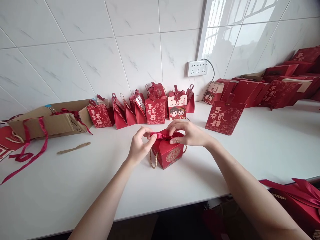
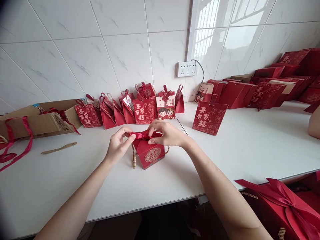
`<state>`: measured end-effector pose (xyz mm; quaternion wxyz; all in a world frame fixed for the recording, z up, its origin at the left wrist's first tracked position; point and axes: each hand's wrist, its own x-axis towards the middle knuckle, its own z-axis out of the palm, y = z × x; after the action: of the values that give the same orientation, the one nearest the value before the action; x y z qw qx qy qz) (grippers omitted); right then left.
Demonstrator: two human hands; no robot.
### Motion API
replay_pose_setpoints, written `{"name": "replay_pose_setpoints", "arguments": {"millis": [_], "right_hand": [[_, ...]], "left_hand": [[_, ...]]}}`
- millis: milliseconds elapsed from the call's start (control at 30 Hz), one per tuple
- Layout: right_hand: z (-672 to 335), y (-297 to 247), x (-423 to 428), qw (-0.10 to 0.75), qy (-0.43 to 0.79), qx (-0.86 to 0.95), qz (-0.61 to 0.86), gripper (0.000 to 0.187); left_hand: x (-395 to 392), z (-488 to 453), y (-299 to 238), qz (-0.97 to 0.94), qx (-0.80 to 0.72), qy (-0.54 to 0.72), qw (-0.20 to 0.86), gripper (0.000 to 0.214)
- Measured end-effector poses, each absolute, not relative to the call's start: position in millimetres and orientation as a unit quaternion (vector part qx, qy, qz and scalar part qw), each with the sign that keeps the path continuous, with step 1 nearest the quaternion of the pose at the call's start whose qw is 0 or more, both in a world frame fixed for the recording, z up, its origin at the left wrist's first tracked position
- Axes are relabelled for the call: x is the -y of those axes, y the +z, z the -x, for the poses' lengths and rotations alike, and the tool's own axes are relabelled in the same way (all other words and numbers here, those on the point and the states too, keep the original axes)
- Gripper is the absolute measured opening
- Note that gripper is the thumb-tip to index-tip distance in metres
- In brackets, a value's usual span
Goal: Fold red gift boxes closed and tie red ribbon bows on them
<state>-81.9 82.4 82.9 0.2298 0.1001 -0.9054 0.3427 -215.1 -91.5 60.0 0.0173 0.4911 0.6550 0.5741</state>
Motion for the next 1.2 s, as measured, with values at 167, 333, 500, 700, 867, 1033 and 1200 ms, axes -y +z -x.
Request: {"name": "replay_pose_setpoints", "arguments": {"millis": [167, 333, 500, 700, 867, 1033, 1200], "right_hand": [[82, 83, -86, 0.244, 0.349, 0.898, -0.114, 0.007], [79, 86, -87, 0.233, 0.35, 0.902, -0.096, 0.007], [76, 85, -87, 0.217, 0.379, 0.896, -0.081, 0.012], [75, 84, -90, 0.195, 0.405, 0.89, -0.079, 0.012], [81, 81, -96, 0.214, 0.486, 0.847, 0.02, 0.025], [81, 80, -104, 0.066, 0.566, 0.81, 0.138, 0.058], [75, 89, -99, -0.05, 0.561, 0.821, 0.088, 0.048]], "left_hand": [[91, 212, 62, -0.519, -0.654, 0.55, 0.022, 0.019], [92, 212, 62, -0.515, -0.681, 0.521, 0.002, 0.023], [93, 215, 59, -0.514, -0.684, 0.518, 0.017, 0.025], [92, 215, 57, -0.535, -0.682, 0.499, 0.01, 0.025], [91, 216, 54, -0.545, -0.645, 0.535, -0.009, 0.011], [92, 209, 57, -0.559, -0.66, 0.495, -0.083, 0.019], [88, 201, 56, -0.536, -0.698, 0.469, -0.071, 0.018]]}}
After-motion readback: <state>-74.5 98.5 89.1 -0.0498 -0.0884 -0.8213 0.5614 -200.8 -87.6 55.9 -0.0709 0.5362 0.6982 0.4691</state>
